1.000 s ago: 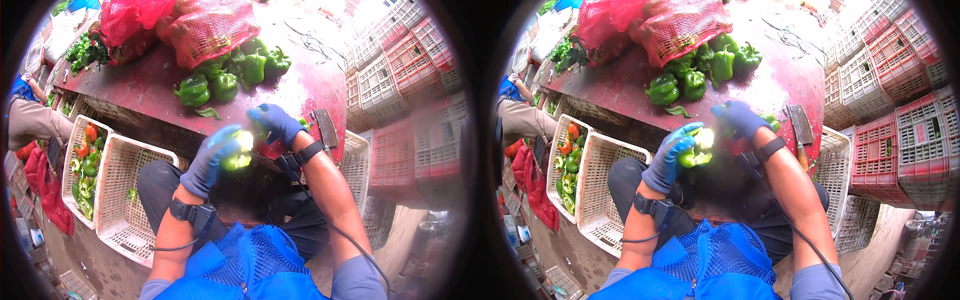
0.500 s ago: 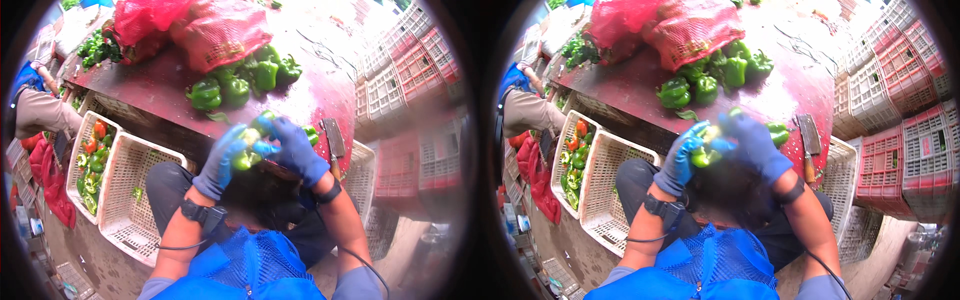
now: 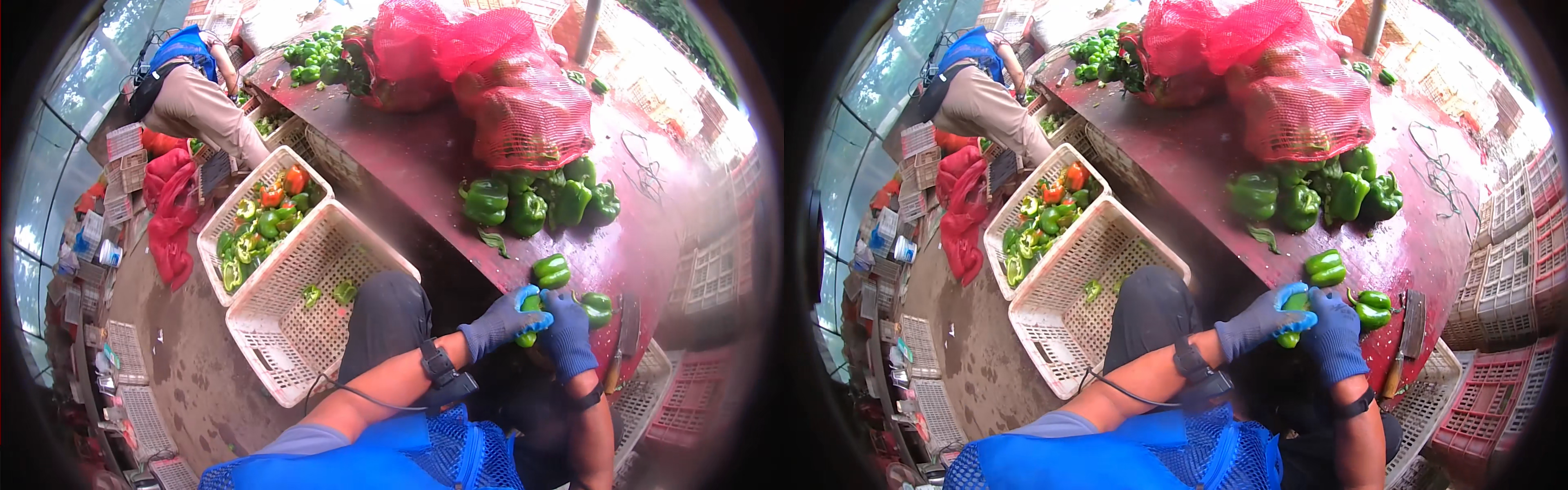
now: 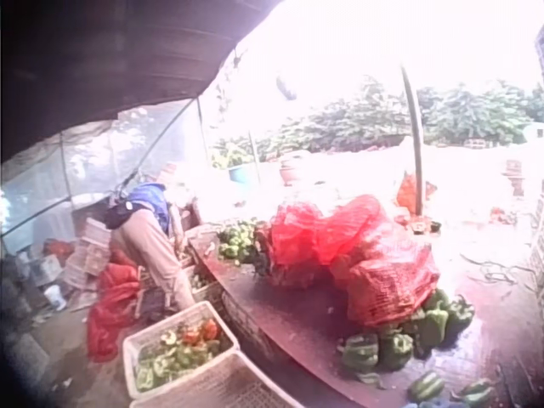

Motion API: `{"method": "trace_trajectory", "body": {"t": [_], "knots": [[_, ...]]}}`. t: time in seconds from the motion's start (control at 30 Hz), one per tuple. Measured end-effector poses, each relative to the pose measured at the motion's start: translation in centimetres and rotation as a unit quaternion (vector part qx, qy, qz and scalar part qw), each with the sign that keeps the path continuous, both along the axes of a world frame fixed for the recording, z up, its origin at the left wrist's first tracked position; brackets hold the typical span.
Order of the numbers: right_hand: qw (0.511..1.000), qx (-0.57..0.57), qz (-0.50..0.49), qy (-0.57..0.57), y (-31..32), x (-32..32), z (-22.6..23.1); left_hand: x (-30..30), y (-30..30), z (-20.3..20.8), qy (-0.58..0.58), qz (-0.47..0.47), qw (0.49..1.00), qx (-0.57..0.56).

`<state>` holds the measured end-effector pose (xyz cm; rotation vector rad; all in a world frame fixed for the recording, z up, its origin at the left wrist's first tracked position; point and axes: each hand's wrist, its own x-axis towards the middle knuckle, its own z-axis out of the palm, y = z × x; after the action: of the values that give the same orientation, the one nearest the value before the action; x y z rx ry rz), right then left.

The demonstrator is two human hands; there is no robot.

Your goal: Sorting and cleaning green bell peppers in an agricultural processing area.

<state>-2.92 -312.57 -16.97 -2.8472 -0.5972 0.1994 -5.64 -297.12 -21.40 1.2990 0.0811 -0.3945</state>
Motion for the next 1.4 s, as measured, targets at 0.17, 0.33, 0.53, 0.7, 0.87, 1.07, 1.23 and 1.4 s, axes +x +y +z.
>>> {"method": "trace_trajectory", "body": {"t": [0.17, 0.33, 0.53, 0.7, 0.87, 1.07, 1.23, 1.4], "knots": [[0.996, 0.082, 0.016, -0.022, 0.0, -0.4, -1.0, 0.1, -0.1, -0.1, 0.014, -0.016, 1.000, 0.019], [0.993, 0.113, 0.011, -0.015, -1.1, -1.0, -0.9, -0.2, -0.5, -0.1, -0.008, -0.013, 0.999, -0.033], [0.976, 0.206, 0.069, -0.013, -0.5, 0.0, -0.3, -0.2, 2.3, 2.4, -0.001, -0.017, 0.995, -0.096], [0.944, 0.315, -0.020, 0.099, -2.0, -0.8, 1.5, 0.6, 2.6, 3.6, 0.018, -0.063, 0.989, -0.133], [0.856, 0.461, -0.075, 0.222, -4.1, -1.4, 1.8, 0.6, 2.3, 3.7, 0.024, -0.100, 0.974, -0.203], [0.848, 0.448, -0.201, 0.201, -8.9, -2.2, 4.2, 0.4, 1.9, 3.3, 0.044, -0.063, 0.955, -0.286], [0.952, 0.184, -0.230, -0.080, -18.2, -4.1, 6.1, 0.6, 3.2, 2.3, 0.059, 0.014, 0.951, -0.302], [0.939, -0.134, -0.317, -0.028, -28.4, -8.0, 6.9, 1.7, 3.7, -0.2, 0.029, 0.078, 0.962, -0.261]]}}
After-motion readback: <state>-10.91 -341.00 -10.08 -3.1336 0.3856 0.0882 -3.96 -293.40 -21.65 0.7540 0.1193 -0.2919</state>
